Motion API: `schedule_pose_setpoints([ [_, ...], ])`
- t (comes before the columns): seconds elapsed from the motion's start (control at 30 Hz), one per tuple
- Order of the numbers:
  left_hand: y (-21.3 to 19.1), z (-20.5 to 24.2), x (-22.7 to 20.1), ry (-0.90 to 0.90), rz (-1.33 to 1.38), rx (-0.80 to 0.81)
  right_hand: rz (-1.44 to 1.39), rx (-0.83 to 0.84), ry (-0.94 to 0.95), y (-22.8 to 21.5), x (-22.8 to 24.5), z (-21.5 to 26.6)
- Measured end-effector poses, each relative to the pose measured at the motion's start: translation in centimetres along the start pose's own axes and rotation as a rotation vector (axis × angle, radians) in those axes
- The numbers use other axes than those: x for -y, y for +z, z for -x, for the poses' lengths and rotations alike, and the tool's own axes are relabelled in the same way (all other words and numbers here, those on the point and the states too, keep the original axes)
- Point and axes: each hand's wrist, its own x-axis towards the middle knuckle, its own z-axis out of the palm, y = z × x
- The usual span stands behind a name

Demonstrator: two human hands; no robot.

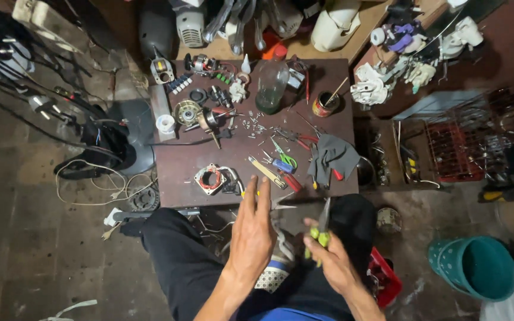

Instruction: The person sits cross-legged and works on a cylindrical electrical component, likely a motor stator, by hand. They manipulate the wires and internal parts of the component, then use pliers to cut a wire.

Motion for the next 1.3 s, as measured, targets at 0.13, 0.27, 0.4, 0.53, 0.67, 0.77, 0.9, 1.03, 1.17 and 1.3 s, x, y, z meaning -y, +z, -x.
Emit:
schedule_pose_setpoints([
  [0.13, -0.8, -0.1, -2.1, -0.105, -0.028, 0.210, 0.374, 0.101, -0.597, -0.7, 2.5, 2.7],
  [0.27, -0.6, -0.2, -3.5, -0.122, -0.082, 0.349, 0.495, 0.062, -0.681, -1.1, 3.5, 2.9],
  [0.4, -0.2, -0.2, -4.4, -0.150, -0.081, 0.405, 0.574, 0.068, -0.696, -0.8, 4.0, 3.0],
  [0.53, 0.8, -0.1, -4.1, -0.129, -0.119, 0.407, 0.638, 0.027, -0.647, -0.9, 3.8, 2.8],
  [0.67, 0.3, -0.6, -4.5, -0.199, -0.100, 0.456, 0.651, 0.014, -0.595, -0.8, 4.2, 2.6],
  [0.77, 0.8, -0.4, -4.0, -0.166, -0.142, 0.414, 0.618, 0.000, -0.500, -0.2, 5.2, 3.2],
  [0.9, 1.0, -0.4, -3.8, -0.163, -0.127, 0.414, 0.648, 0.000, -0.541, -0.5, 4.5, 2.5],
  [1.03, 1.3, -0.3, -3.3, -0.028, -0.223, 0.278, 0.641, -0.035, -0.656, -0.2, 4.8, 2.6],
  [1.17, 2.0, -0.7, -2.2, 0.076, -0.272, 0.240, 0.621, -0.147, -0.853, -0.8, 3.3, 0.0],
  [1.3, 3.0, -0.2, -0.3, 0.194, -0.274, 0.231, 0.611, -0.114, -0.787, -1.7, 1.3, -2.2],
])
